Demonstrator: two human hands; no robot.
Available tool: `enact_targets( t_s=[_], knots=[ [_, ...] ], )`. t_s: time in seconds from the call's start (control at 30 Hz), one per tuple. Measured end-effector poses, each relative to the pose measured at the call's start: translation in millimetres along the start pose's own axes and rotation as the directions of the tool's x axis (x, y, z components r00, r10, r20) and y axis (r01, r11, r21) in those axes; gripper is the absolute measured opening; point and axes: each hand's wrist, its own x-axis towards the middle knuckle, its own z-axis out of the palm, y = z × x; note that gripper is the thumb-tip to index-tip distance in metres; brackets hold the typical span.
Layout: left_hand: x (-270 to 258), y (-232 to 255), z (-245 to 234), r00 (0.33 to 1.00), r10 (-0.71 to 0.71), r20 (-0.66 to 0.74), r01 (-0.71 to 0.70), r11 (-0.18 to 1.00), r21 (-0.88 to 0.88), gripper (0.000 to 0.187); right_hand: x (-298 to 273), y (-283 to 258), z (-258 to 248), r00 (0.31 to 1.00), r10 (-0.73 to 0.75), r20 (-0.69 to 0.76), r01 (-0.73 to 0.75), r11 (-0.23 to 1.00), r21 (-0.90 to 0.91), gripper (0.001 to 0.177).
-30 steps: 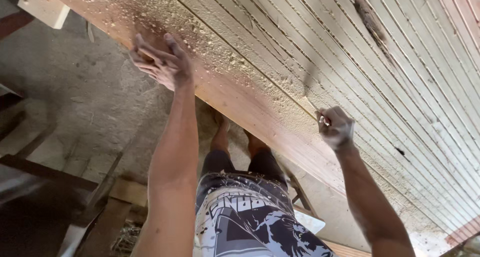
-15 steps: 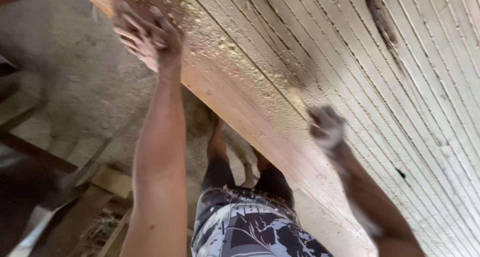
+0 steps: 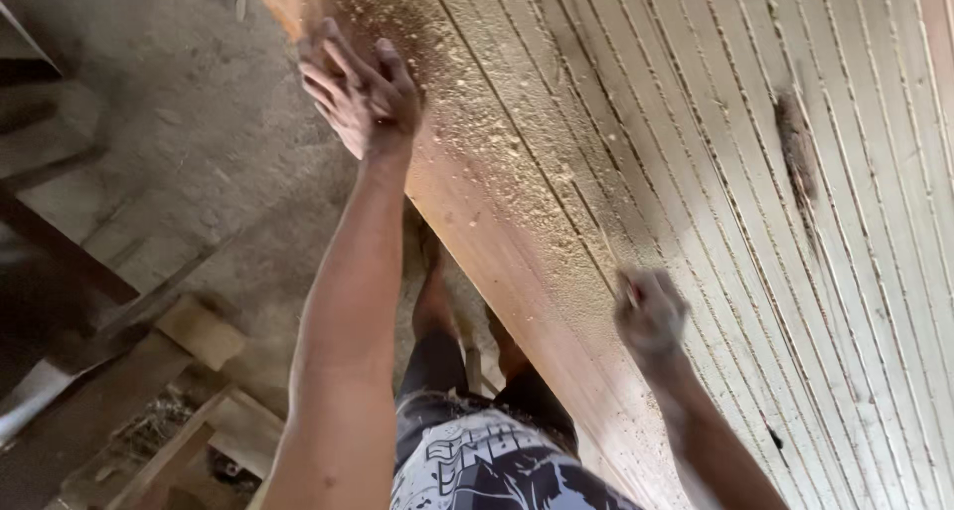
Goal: The person scrapes a large wooden surface with a small handheld tool, removing material and creating sawdust. The person moves along the surface, repeatedly scraping different sections.
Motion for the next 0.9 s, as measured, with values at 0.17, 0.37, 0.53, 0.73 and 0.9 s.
enact_targets(
  t_s=[0.17,0.37,0.53,0.73,0.9],
  knots=[
    [11,17,-18,0.997,-0.010,0.072,0.016,0.997,-0.070,0.079,159,-43,100,0.942,-0.272,-0.196,0.300,0.945,0.130,0.011],
    [3,16,-27,0.975,0.136,-0.178,-0.155,0.983,-0.100,0.070,294,-119,145,0.953,-0.270,-0.137,0.275,0.961,0.015,0.010],
    [-9,12,-30,0.991,0.096,-0.089,-0.114,0.965,-0.235,0.071,363,-145,187,0.927,-0.345,-0.149,0.334,0.938,-0.092,0.007],
    [2,-3,-28,0.962,0.252,-0.108,-0.271,0.930,-0.249,0.088,471,-208,219,0.938,-0.309,-0.160,0.305,0.951,-0.051,0.005],
    [-25,-14,-13,0.970,0.228,-0.082,-0.241,0.940,-0.241,0.085,470,-179,244,0.949,-0.305,-0.075,0.301,0.952,-0.059,0.018]
  ],
)
